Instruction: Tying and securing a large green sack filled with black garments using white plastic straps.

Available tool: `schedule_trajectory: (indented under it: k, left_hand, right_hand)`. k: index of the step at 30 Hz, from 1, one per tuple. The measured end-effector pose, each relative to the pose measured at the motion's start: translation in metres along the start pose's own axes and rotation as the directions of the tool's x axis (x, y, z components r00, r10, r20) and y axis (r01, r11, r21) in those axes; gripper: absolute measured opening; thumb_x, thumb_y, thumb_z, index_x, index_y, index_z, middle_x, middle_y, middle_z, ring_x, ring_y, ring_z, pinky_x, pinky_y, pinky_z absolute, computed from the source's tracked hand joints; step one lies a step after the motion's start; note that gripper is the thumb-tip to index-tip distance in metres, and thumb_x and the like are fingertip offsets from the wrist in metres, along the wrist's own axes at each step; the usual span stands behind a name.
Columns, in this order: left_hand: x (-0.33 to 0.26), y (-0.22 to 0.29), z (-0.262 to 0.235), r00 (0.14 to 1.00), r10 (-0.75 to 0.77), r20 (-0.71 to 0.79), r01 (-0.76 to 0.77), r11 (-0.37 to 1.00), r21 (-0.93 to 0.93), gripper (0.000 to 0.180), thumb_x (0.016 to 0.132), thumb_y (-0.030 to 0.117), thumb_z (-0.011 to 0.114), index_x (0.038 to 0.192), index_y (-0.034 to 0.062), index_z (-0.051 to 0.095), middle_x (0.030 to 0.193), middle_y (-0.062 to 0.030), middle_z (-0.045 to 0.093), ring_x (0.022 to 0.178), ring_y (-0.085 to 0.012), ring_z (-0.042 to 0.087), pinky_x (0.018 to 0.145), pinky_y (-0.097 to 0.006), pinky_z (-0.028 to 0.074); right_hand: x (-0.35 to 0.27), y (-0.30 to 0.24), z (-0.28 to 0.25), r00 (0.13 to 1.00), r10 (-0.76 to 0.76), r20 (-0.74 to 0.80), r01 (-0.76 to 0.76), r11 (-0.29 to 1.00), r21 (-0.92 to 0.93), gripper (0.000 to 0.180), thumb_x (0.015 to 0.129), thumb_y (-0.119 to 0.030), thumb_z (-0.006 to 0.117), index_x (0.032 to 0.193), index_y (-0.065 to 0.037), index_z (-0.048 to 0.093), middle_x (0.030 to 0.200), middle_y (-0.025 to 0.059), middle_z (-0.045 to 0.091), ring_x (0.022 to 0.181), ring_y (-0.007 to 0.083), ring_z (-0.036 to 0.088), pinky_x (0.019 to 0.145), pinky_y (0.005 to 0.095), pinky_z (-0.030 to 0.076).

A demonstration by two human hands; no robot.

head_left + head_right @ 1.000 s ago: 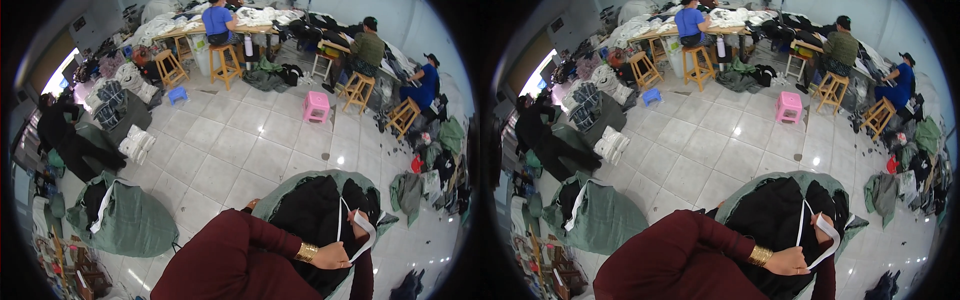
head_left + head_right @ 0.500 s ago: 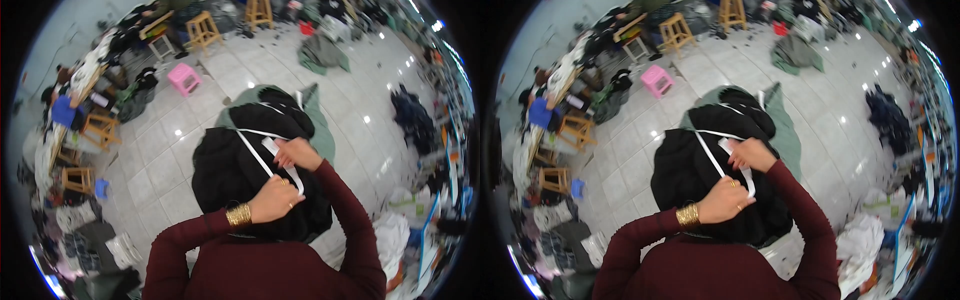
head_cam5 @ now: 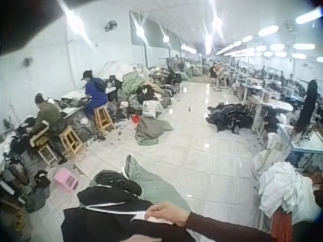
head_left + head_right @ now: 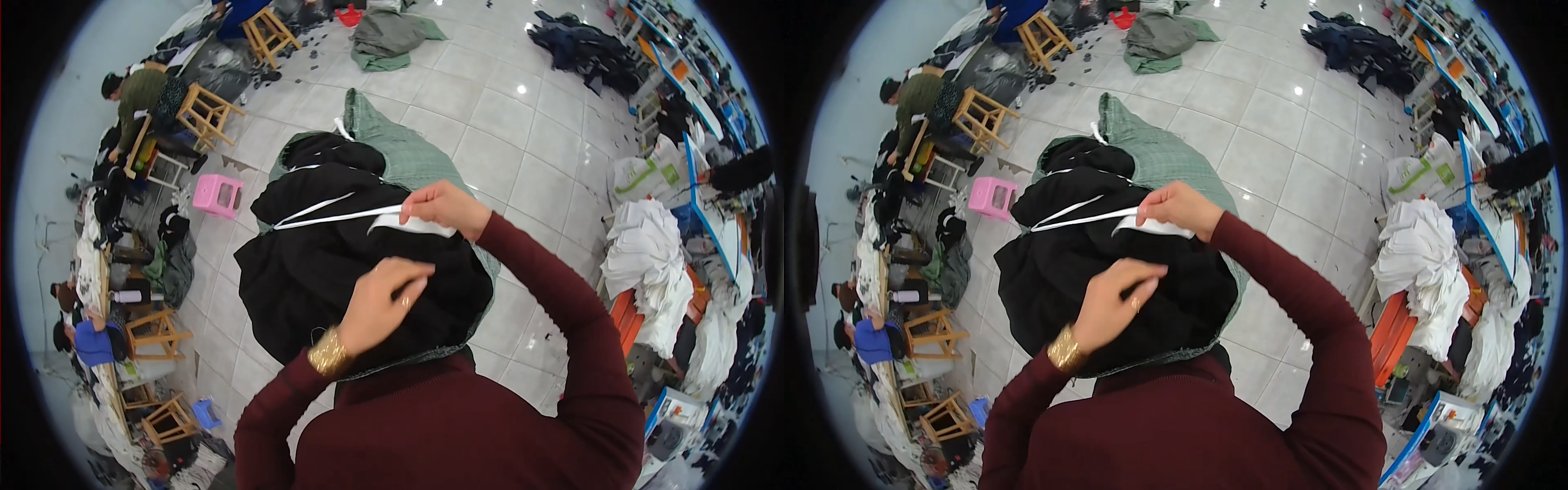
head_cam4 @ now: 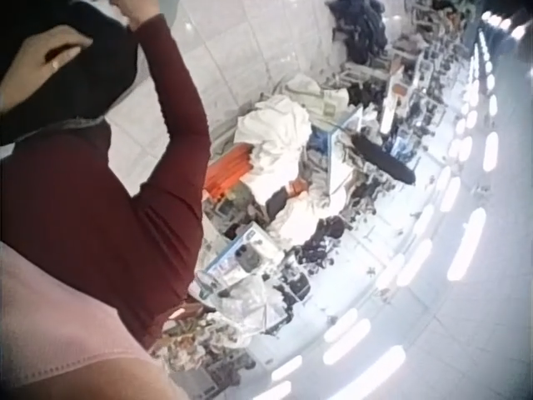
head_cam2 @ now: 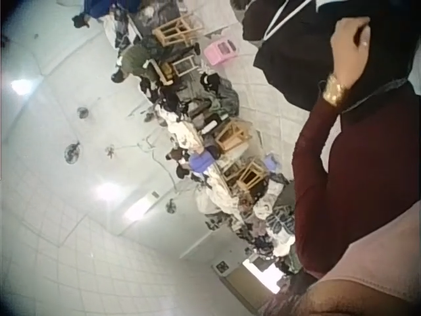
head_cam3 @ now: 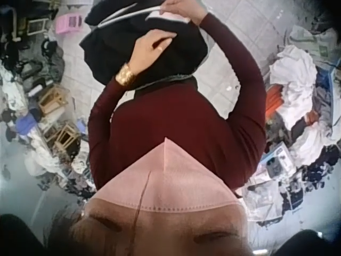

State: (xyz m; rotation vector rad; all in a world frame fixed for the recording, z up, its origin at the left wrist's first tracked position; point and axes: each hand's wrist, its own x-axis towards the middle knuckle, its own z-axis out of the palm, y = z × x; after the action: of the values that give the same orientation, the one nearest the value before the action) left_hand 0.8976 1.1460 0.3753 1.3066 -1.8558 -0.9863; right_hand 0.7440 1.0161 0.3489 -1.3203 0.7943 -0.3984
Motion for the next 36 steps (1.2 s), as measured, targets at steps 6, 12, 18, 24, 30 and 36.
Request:
schedule_trajectory:
  k: [6, 12, 18, 24, 30, 36]
  left_hand:
    - [0.088, -0.091, 0.051, 0.824, -0.536, 0.183, 0.497, 0.53, -0.687, 0.045, 0.084, 0.009, 0.05, 0.124, -0.006, 0.033, 0.108, -0.0122, 0.052, 0.098, -0.0226, 0.054, 0.082, -0.034, 0.047]
    - [0.121, -0.112, 0.065, 0.797, -0.46, 0.392, 0.57, 0.357, -0.74, 0.023, 0.083, 0.011, 0.053, 0.103, 0.0021, 0.046, 0.099, -0.0073, 0.053, 0.09, -0.0203, 0.055, 0.081, -0.037, 0.048]
    - [0.124, -0.124, 0.077, 0.664, -0.716, 0.215, 0.61, 0.351, -0.711, 0.018, 0.075, 0.006, 0.063, 0.068, 0.0058, 0.046, 0.06, -0.0033, 0.05, 0.048, -0.0098, 0.048, 0.038, -0.019, 0.037]
    - [0.107, -0.128, 0.079, 0.745, -0.624, 0.237, 0.504, 0.293, -0.812, 0.009, 0.076, 0.004, 0.059, 0.077, 0.0049, 0.05, 0.063, 0.0001, 0.05, 0.049, -0.0062, 0.046, 0.039, -0.018, 0.033]
    - [0.108, -0.136, 0.062, 0.769, -0.511, 0.383, 0.531, 0.178, -0.828, 0.01, 0.078, 0.002, 0.057, 0.079, 0.0031, 0.047, 0.063, -0.0004, 0.044, 0.045, -0.0047, 0.034, 0.037, -0.018, 0.024]
    - [0.114, -0.143, 0.057, 0.74, -0.421, 0.524, 0.608, 0.087, -0.789, 0.002, 0.083, 0.002, 0.05, 0.082, 0.0017, 0.049, 0.063, 0.0041, 0.039, 0.047, -0.0025, 0.03, 0.039, -0.016, 0.024]
  right_hand:
    - [-0.003, -0.005, -0.034, 0.976, -0.202, -0.084, 0.173, 0.948, -0.267, 0.015, 0.079, -0.012, 0.057, 0.081, 0.002, 0.063, 0.067, 0.0012, 0.061, 0.064, 0.0054, 0.049, 0.06, 0.0215, 0.041]
    - [-0.016, -0.003, -0.039, 0.945, -0.291, -0.151, 0.196, 0.871, -0.451, 0.017, 0.076, -0.014, 0.06, 0.081, 0.002, 0.062, 0.064, 0.0063, 0.06, 0.059, 0.0091, 0.052, 0.058, 0.0244, 0.042]
    - [-0.018, -0.002, -0.053, 0.893, -0.38, -0.241, 0.19, 0.803, -0.565, 0.014, 0.074, -0.014, 0.062, 0.075, 0.0, 0.06, 0.061, 0.0042, 0.057, 0.057, 0.0076, 0.049, 0.054, 0.0237, 0.04]
    - [-0.001, 0.078, -0.053, 0.811, -0.257, -0.526, 0.047, 0.924, -0.38, 0.018, 0.07, -0.014, 0.066, 0.069, 0.001, 0.057, 0.059, 0.0062, 0.057, 0.054, 0.0106, 0.051, 0.052, 0.0257, 0.041]
    - [-0.003, 0.076, -0.032, 0.739, -0.275, -0.616, 0.038, 0.928, -0.369, 0.016, 0.072, -0.013, 0.065, 0.072, 0.001, 0.056, 0.062, 0.0069, 0.057, 0.056, 0.0107, 0.052, 0.051, 0.0258, 0.04]
    - [-0.009, 0.08, -0.028, 0.716, -0.273, -0.643, -0.008, 0.917, -0.398, 0.018, 0.073, -0.016, 0.064, 0.075, 0.0, 0.055, 0.061, 0.0098, 0.057, 0.055, 0.0138, 0.053, 0.052, 0.0277, 0.041]
